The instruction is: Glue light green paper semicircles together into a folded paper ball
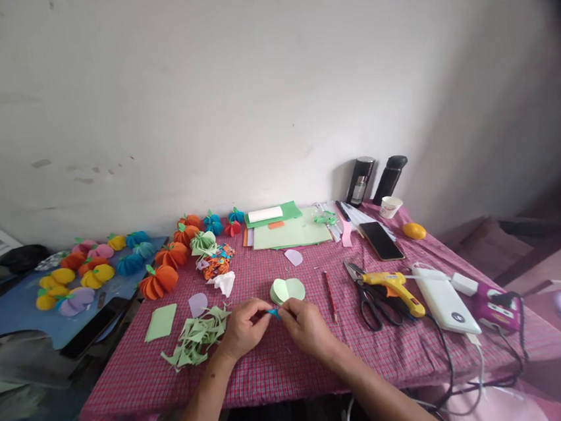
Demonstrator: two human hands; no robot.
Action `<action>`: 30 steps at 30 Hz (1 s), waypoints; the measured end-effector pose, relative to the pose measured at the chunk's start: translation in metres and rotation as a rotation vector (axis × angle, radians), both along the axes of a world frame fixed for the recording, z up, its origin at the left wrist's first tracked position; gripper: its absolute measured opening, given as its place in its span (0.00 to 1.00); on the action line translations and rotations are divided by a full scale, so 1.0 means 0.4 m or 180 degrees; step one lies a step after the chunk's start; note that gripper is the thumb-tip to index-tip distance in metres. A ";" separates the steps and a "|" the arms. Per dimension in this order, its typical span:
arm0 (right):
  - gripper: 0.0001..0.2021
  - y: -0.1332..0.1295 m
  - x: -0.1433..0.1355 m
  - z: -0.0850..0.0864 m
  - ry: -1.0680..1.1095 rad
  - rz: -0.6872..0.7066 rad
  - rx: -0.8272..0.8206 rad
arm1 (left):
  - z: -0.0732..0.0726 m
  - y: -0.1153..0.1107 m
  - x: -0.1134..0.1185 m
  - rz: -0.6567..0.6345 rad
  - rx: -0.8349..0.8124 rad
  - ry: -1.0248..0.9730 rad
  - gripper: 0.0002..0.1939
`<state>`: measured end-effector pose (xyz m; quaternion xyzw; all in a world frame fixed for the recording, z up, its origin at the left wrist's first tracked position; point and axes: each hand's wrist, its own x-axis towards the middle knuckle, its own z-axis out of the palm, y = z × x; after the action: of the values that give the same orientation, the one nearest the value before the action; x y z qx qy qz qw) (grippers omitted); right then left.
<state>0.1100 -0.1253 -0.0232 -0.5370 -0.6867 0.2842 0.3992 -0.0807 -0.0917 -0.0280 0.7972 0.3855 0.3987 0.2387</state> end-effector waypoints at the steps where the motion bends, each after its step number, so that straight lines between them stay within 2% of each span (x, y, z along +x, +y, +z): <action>1: 0.13 -0.001 0.000 0.003 -0.0018 0.0016 0.0020 | -0.002 0.000 0.000 0.0027 0.0037 0.0029 0.06; 4: 0.12 -0.013 0.012 0.018 0.0062 0.0105 0.0106 | -0.005 0.008 -0.016 0.0398 0.0181 0.0066 0.05; 8: 0.10 -0.048 0.074 0.038 0.0066 0.0368 0.0244 | 0.008 0.037 -0.089 0.1582 0.0592 0.0399 0.06; 9: 0.10 -0.057 0.095 0.038 0.0009 0.0407 0.0242 | 0.016 0.047 -0.110 0.1677 0.0708 0.0669 0.08; 11: 0.11 -0.072 0.134 0.029 -0.0100 0.0407 0.0194 | 0.036 0.069 -0.143 0.1481 0.0782 0.1309 0.17; 14: 0.12 -0.086 0.174 0.000 -0.0154 0.0301 0.0116 | 0.072 0.098 -0.134 0.1483 0.0977 0.1581 0.21; 16: 0.11 -0.092 0.183 -0.020 -0.0149 0.0291 0.0123 | 0.094 0.125 -0.080 0.1399 0.1044 0.1395 0.18; 18: 0.10 -0.096 0.184 -0.032 -0.0213 0.0343 0.0182 | 0.110 0.168 0.009 0.1079 0.0929 0.1170 0.15; 21: 0.09 -0.101 0.181 -0.034 -0.0448 0.0441 0.0270 | 0.121 0.271 0.181 0.0505 0.0556 0.1008 0.14; 23: 0.09 -0.103 0.181 -0.028 -0.0633 0.0472 0.0348 | 0.122 0.359 0.302 0.0320 0.0394 0.1096 0.14; 27: 0.07 -0.105 0.183 -0.023 -0.0825 0.0633 0.0624 | 0.110 0.535 0.506 0.0313 0.0347 0.1518 0.15; 30: 0.05 -0.097 0.179 -0.048 -0.0713 0.0562 0.0708 | 0.093 0.635 0.602 0.0440 0.0371 0.1618 0.16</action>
<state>0.1817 -0.1641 -0.0426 -0.4554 -0.7986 0.1788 0.3506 0.1602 0.1622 0.0093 0.8559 0.4630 0.2226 0.0602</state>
